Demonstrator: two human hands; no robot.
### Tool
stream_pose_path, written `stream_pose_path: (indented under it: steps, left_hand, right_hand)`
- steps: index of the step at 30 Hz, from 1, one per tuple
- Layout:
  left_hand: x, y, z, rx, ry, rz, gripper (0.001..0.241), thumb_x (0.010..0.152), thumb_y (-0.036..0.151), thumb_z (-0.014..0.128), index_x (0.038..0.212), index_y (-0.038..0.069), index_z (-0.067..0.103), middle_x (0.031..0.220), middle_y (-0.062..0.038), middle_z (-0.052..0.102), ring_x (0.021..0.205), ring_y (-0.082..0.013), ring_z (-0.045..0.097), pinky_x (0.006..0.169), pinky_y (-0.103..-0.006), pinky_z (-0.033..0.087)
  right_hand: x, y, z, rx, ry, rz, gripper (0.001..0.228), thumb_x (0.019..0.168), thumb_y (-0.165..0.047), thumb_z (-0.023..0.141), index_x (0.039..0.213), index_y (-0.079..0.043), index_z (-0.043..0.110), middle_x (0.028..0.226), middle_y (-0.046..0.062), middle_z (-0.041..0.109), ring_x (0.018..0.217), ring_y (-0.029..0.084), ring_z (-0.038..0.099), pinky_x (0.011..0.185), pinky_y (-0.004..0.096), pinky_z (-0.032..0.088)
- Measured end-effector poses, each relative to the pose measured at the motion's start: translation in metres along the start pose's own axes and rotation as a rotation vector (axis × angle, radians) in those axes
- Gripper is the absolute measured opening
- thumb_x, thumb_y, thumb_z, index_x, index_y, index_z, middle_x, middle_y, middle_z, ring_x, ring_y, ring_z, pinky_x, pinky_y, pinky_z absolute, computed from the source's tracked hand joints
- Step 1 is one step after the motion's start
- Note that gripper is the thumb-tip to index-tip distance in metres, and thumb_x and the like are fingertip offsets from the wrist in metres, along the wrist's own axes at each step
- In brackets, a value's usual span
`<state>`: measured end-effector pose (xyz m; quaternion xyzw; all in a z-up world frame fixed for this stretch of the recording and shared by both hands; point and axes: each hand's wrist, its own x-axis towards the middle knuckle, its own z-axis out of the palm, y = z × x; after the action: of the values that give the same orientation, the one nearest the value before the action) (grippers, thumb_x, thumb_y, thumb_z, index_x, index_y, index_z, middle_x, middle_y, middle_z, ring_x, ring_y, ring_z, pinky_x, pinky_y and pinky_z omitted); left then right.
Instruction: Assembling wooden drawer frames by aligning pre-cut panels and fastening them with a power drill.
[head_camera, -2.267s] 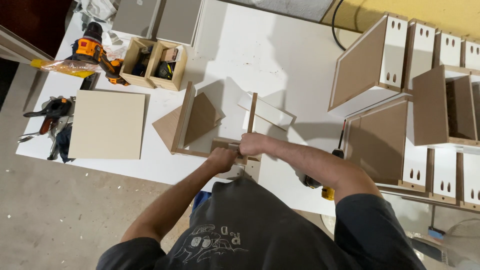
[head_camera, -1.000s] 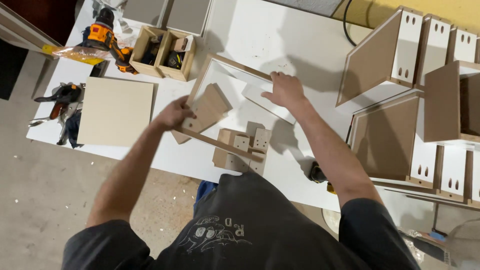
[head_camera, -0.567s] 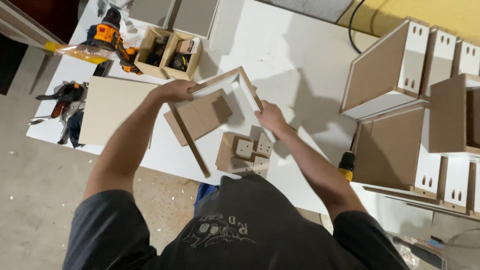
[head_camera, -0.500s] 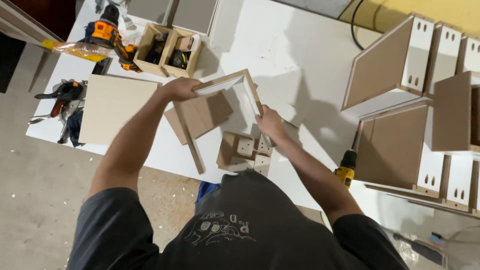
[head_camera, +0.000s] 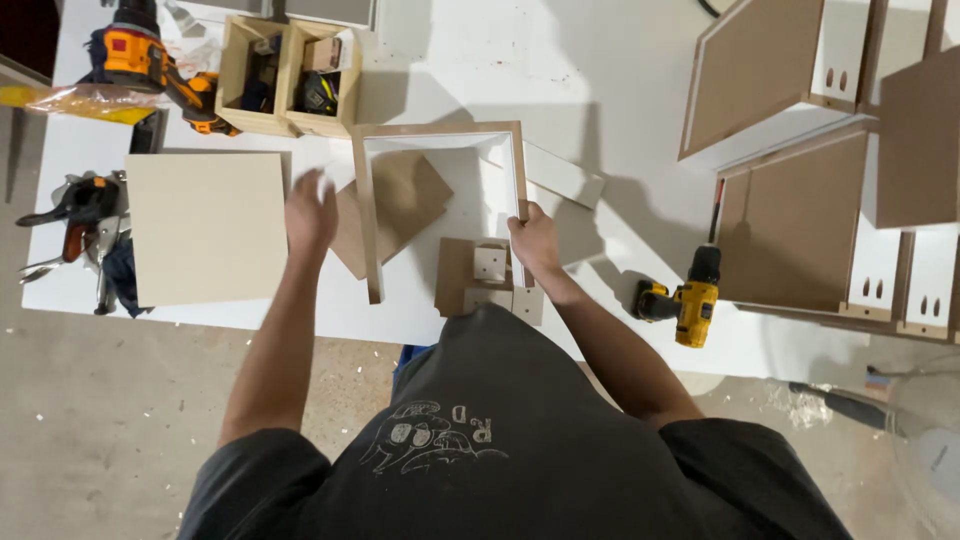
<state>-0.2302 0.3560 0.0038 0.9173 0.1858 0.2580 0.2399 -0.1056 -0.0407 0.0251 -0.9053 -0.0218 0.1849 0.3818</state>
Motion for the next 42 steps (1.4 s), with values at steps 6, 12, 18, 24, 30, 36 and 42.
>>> stream_pose_path:
  steps: [6, 12, 18, 24, 30, 36, 42]
  left_hand:
    - [-0.077, 0.001, 0.008, 0.228, -0.549, -0.129, 0.094, 0.087, 0.04, 0.072, 0.166, 0.014, 0.029, 0.174, -0.016, 0.01, 0.159, -0.0396, 0.002, 0.131, -0.0522, 0.004]
    - [-0.053, 0.011, 0.018, 0.189, -0.549, -0.063, 0.093, 0.087, 0.028, 0.069, 0.167, 0.017, 0.024, 0.174, -0.016, 0.009, 0.159, -0.0395, 0.0, 0.131, -0.051, 0.002]
    - [-0.023, 0.006, 0.06, 0.143, -0.542, 0.052, 0.075, 0.103, 0.05, 0.05, 0.167, 0.018, 0.026, 0.174, -0.013, 0.007, 0.159, -0.039, 0.001, 0.13, -0.0521, 0.006]
    - [0.004, -0.007, 0.087, 0.196, -0.552, 0.093, 0.068, 0.104, 0.04, 0.045, 0.166, 0.019, 0.028, 0.175, -0.007, 0.005, 0.159, -0.0354, -0.003, 0.132, -0.0472, 0.006]
    - [0.009, -0.025, 0.087, -0.25, -0.282, -0.069, 0.047, 0.112, 0.042, 0.045, 0.146, 0.014, 0.059, 0.154, -0.018, 0.046, 0.149, -0.0485, 0.026, 0.122, -0.0642, 0.019]
    - [-0.026, 0.027, 0.032, -0.561, -0.517, -0.515, 0.076, 0.094, 0.072, 0.067, 0.145, 0.017, 0.058, 0.14, -0.01, 0.058, 0.133, -0.0315, 0.055, 0.114, -0.0455, 0.045]
    - [-0.007, 0.077, -0.017, -0.492, -0.617, -0.576, 0.073, 0.095, 0.039, 0.073, 0.157, 0.013, 0.044, 0.138, -0.019, 0.063, 0.133, -0.0379, 0.056, 0.111, -0.0506, 0.047]
  right_hand:
    - [0.003, 0.015, 0.015, 0.003, 0.06, -0.025, 0.034, 0.094, -0.02, 0.057, 0.119, 0.002, 0.065, 0.082, 0.026, 0.07, 0.074, 0.037, 0.073, 0.059, 0.047, 0.055]
    - [0.018, 0.041, 0.031, 0.016, 0.117, 0.0, 0.034, 0.095, -0.021, 0.058, 0.119, 0.002, 0.065, 0.077, 0.024, 0.068, 0.068, 0.036, 0.071, 0.056, 0.048, 0.052]
    - [0.024, 0.046, 0.033, 0.023, 0.161, -0.011, 0.033, 0.094, -0.019, 0.058, 0.117, 0.004, 0.066, 0.074, 0.023, 0.066, 0.065, 0.035, 0.069, 0.054, 0.045, 0.051]
    - [0.019, 0.031, 0.034, 0.019, 0.186, 0.033, 0.034, 0.092, -0.02, 0.06, 0.117, 0.0, 0.068, 0.073, 0.019, 0.067, 0.063, 0.031, 0.069, 0.053, 0.043, 0.052]
    - [-0.007, -0.012, 0.026, -0.037, 0.134, 0.105, 0.042, 0.093, -0.023, 0.06, 0.128, 0.0, 0.065, 0.084, 0.022, 0.071, 0.075, 0.036, 0.074, 0.059, 0.047, 0.056]
    - [-0.006, -0.012, 0.024, 0.005, 0.126, 0.11, 0.044, 0.093, -0.022, 0.058, 0.129, 0.002, 0.065, 0.087, 0.022, 0.072, 0.077, 0.035, 0.073, 0.06, 0.045, 0.056]
    - [0.002, -0.008, 0.025, -0.036, 0.105, 0.132, 0.043, 0.091, -0.024, 0.059, 0.126, 0.001, 0.065, 0.093, 0.024, 0.071, 0.086, 0.039, 0.074, 0.068, 0.05, 0.058]
